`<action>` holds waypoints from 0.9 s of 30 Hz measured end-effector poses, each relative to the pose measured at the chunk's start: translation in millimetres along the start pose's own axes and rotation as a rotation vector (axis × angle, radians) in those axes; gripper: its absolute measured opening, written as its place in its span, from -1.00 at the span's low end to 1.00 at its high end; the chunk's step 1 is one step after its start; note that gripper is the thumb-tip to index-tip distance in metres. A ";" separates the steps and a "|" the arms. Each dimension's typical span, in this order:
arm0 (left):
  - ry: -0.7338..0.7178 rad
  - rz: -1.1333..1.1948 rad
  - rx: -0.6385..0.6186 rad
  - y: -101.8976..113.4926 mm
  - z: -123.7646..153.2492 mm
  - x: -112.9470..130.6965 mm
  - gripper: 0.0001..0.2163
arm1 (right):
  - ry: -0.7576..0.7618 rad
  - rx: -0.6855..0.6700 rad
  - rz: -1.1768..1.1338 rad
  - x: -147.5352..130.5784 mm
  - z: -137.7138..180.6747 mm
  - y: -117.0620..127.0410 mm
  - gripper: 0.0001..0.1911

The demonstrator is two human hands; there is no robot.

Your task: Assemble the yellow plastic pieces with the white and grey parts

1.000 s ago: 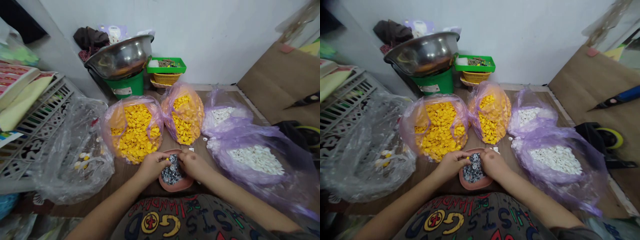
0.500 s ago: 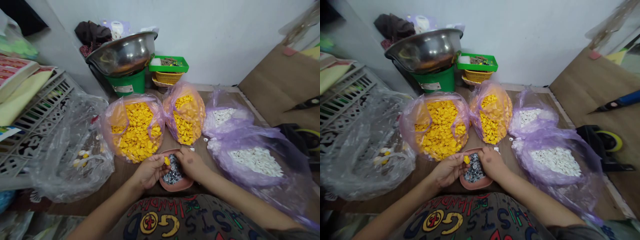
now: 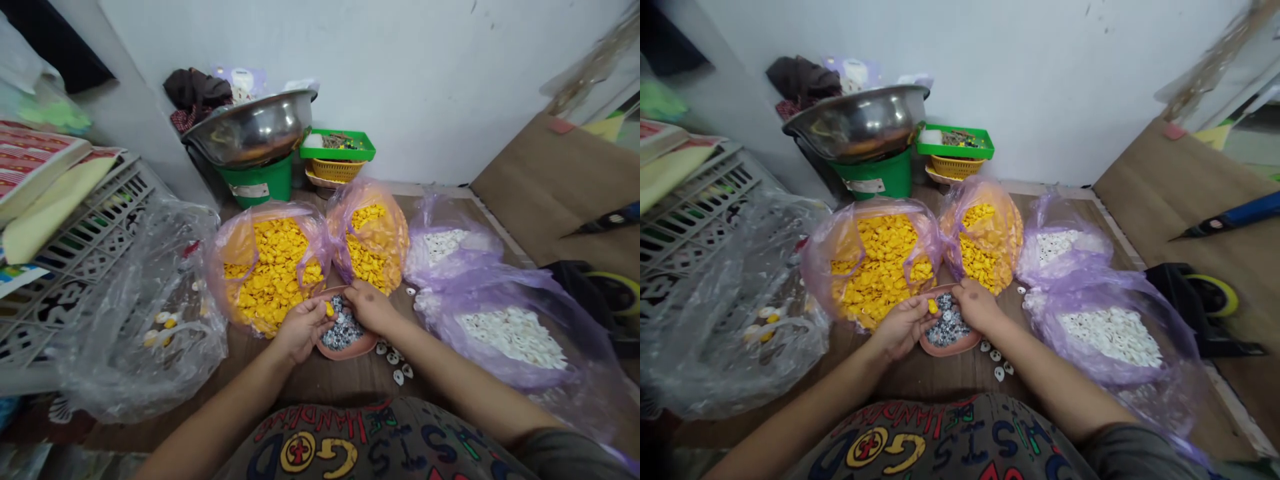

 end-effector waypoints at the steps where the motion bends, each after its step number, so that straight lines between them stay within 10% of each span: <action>1: 0.021 0.024 0.003 0.9 2.3 -2.0 -0.94 | 0.008 0.008 -0.011 -0.2 1.3 -0.3 -0.80; 10: 0.181 0.134 -0.056 2.5 13.8 -15.7 -0.94 | 0.033 0.091 -0.132 -3.2 11.8 4.6 -0.81; 16: 0.159 0.145 -0.154 -0.5 12.7 -19.1 -0.96 | 0.279 0.383 -0.441 -29.1 21.0 24.2 -0.84; 27: 0.155 0.131 -0.187 -2.5 13.2 -20.5 -0.87 | 0.351 0.390 -0.416 -44.7 20.8 36.1 -0.80</action>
Point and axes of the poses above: each hand's wrist, its own z-axis away from the middle knuckle, its own y-axis out of the back of the hand, x = y × z, the point moved 3 cm from there along -z, towards the middle knuckle, and after that the axes turned 7 degrees about y, right-handed, at the moved point
